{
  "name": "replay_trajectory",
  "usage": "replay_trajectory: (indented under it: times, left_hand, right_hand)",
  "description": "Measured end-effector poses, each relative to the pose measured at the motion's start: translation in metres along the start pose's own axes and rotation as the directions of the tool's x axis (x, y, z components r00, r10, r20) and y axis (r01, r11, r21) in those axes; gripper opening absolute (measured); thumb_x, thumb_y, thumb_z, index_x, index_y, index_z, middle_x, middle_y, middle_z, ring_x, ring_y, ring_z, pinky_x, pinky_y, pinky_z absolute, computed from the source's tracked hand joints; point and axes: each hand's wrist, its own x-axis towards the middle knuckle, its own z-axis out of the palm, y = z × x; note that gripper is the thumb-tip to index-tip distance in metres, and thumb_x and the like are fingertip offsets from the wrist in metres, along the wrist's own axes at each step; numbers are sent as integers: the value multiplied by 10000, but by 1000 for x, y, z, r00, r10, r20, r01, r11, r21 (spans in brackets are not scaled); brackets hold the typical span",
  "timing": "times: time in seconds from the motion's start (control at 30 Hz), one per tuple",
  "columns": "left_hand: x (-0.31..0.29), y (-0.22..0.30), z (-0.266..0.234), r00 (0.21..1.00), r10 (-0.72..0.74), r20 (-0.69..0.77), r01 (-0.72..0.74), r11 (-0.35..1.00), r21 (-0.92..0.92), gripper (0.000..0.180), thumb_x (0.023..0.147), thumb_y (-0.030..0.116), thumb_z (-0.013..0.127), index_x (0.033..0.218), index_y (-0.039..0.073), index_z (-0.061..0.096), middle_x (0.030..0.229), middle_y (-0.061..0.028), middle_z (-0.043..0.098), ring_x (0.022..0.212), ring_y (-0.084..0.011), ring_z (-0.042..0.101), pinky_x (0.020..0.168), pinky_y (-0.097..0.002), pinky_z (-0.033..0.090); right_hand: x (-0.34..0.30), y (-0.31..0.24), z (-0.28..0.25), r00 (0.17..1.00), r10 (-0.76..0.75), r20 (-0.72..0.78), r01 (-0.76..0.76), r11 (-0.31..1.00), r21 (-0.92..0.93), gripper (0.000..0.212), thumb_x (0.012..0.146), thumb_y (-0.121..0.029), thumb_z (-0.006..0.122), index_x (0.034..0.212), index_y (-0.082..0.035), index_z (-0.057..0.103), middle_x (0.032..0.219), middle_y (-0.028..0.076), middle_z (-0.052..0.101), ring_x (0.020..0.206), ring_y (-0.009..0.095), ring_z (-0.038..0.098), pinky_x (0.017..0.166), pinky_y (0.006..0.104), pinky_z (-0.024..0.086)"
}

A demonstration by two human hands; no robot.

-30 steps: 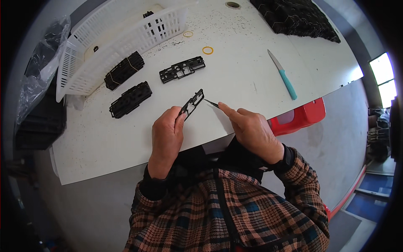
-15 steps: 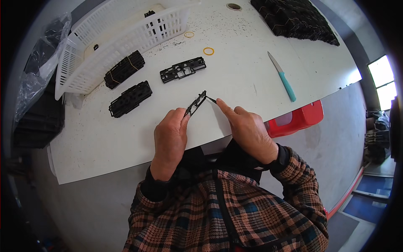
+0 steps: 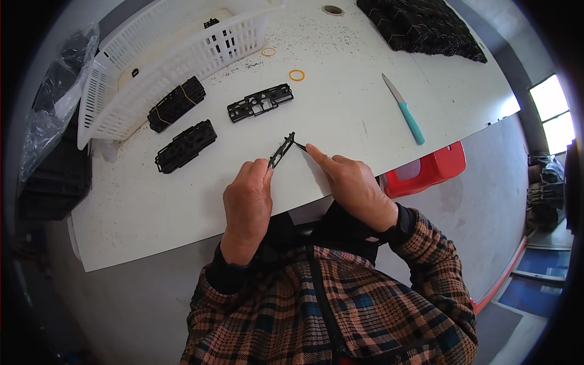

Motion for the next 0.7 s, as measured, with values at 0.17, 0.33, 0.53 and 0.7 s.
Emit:
replay_trajectory:
  times: [0.17,0.33,0.53,0.7]
  left_hand:
    - [0,0,3,1000,-1,-13,1,1000,1,71,902,41,612,934,28,551,812,-138,590,688,-355,603,563,-414,489]
    - [1,3,1,1000,3,-1,-3,1000,5,67,902,39,608,931,30,549,803,-136,585,681,-354,601,558,-416,487]
    - [-1,5,3,1000,10,-16,-10,1000,16,63,901,31,603,928,37,547,798,-134,578,679,-354,600,554,-412,486]
    - [-1,6,4,999,24,-22,-23,999,27,72,895,24,606,935,32,547,807,-134,583,682,-353,603,560,-408,486]
  right_hand:
    - [-7,-3,-2,1000,24,-17,-25,998,-55,616,863,3,576,1444,-142,432,742,114,570,587,288,604,564,378,521]
    - [-5,-12,-2,1000,26,-12,-27,994,-110,660,839,17,579,1457,-142,410,750,111,560,576,279,594,551,371,517]
    - [-3,-15,3,998,54,-11,-55,986,-158,717,796,41,565,1469,-133,387,757,113,557,584,282,595,555,377,516]
    - [0,-15,4,998,66,-25,-68,991,-114,697,800,41,554,1460,-121,399,754,120,582,613,304,612,574,396,517]
